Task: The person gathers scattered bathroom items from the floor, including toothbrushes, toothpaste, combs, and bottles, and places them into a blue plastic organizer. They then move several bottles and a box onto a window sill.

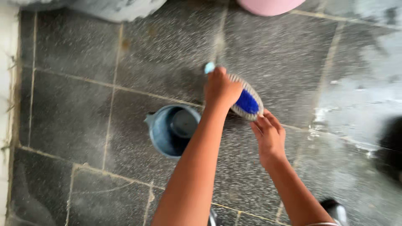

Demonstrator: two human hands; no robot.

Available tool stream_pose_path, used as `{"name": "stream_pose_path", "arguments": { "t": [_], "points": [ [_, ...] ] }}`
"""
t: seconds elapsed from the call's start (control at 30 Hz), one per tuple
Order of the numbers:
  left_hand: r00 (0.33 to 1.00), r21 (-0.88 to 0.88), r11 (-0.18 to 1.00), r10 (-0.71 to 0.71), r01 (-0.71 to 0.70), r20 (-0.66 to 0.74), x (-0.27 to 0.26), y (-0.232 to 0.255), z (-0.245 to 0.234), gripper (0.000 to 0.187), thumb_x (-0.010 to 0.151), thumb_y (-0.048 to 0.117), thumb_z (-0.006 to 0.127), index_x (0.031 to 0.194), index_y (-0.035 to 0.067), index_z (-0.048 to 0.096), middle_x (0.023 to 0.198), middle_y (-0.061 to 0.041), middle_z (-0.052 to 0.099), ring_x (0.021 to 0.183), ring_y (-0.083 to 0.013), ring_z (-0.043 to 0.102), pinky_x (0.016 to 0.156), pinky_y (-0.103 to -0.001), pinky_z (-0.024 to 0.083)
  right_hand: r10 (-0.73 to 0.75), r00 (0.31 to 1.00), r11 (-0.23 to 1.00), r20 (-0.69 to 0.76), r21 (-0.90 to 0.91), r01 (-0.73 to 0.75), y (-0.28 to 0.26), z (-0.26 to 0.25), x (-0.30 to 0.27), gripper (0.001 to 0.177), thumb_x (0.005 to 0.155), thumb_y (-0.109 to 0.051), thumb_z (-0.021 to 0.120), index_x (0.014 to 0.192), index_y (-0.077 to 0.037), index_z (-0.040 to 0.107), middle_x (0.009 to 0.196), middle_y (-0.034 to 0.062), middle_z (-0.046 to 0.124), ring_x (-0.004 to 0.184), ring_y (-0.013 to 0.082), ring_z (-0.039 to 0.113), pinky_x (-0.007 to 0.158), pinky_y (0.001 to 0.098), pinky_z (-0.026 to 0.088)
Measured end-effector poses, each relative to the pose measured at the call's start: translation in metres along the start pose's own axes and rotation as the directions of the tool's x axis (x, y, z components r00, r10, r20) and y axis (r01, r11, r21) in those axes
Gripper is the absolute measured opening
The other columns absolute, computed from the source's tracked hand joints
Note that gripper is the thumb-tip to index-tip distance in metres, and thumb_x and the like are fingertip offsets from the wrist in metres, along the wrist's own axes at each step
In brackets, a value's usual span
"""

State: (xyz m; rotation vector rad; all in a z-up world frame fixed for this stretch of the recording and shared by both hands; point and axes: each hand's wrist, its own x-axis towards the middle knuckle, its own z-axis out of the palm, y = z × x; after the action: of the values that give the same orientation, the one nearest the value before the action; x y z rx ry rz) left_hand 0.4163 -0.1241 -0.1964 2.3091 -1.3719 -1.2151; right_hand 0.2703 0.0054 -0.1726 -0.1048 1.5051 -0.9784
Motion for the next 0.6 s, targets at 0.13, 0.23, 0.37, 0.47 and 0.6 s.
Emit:
{"name": "stream_pose_path", "arguments": {
  "t": [0.13,0.23,0.37,0.47,0.6],
  "points": [
    [0.98,-0.055,0.979,0.193,-0.196,-0.052,-0.055,0.023,0.049,0.06,0.074,0.02,0.072,0.128,-0.004,0.058,0.13,-0.028,0.06,0.126,-0.044,0.054,0.108,-0.048,0.044,-0.028,0.983,0.987,-0.184,-0.159,-0.001,-0.062,-0.075,0.001,0.046,0.095,-0.016,0.064,0.137,0.001,0.06,0.121,0.0072,0.068,0.111,0.014,0.065,0.102,0.0306,0.054],
    [0.991,-0.216,0.976,0.036,-0.007,0.131,-0.113,0.061,0.089,0.055,0.079,0.029,0.073,0.123,-0.003,0.063,0.127,-0.024,0.064,0.123,-0.0372,0.06,0.105,-0.043,0.049,-0.067,0.963,0.952,-0.262,-0.305,-0.017,-0.106,-0.145,-0.001,0.046,0.093,-0.015,0.068,0.136,0.0,0.063,0.115,0.0078,0.065,0.106,0.014,0.063,0.096,0.03,0.052],
    [0.964,-0.404,0.905,-0.024,0.134,0.266,-0.197,0.146,0.152,0.059,0.084,0.038,0.072,0.125,-0.001,0.06,0.13,-0.02,0.061,0.12,-0.0304,0.06,0.101,-0.041,0.049,-0.245,0.932,0.875,-0.268,-0.474,0.094,-0.169,-0.26,-0.01,0.05,0.089,-0.014,0.072,0.135,0.0,0.062,0.111,0.008,0.069,0.102,0.0122,0.063,0.089,0.0256,0.049],
    [0.947,-0.436,0.886,-0.007,0.155,0.323,-0.243,0.218,0.203,0.06,0.087,0.04,0.073,0.127,-0.001,0.058,0.133,-0.02,0.058,0.122,-0.0295,0.059,0.103,-0.041,0.048,-0.184,0.864,0.879,-0.468,-0.473,-0.069,-0.209,-0.341,-0.023,0.053,0.089,-0.014,0.073,0.141,-0.002,0.065,0.1,0.0154,0.068,0.086,0.0225,0.056,0.071,0.0368,0.044],
    [0.907,-0.416,0.901,0.07,0.122,0.416,-0.29,0.298,0.271,0.062,0.087,0.042,0.071,0.13,-0.002,0.06,0.134,-0.025,0.061,0.124,-0.0327,0.061,0.104,-0.041,0.049,-0.431,0.794,0.729,-0.429,-0.684,0.025,-0.257,-0.434,-0.045,0.058,0.086,-0.016,0.076,0.139,0.002,0.061,0.118,0.0186,0.064,0.103,0.0264,0.063,0.086,0.0364,0.051]
  ]
}}
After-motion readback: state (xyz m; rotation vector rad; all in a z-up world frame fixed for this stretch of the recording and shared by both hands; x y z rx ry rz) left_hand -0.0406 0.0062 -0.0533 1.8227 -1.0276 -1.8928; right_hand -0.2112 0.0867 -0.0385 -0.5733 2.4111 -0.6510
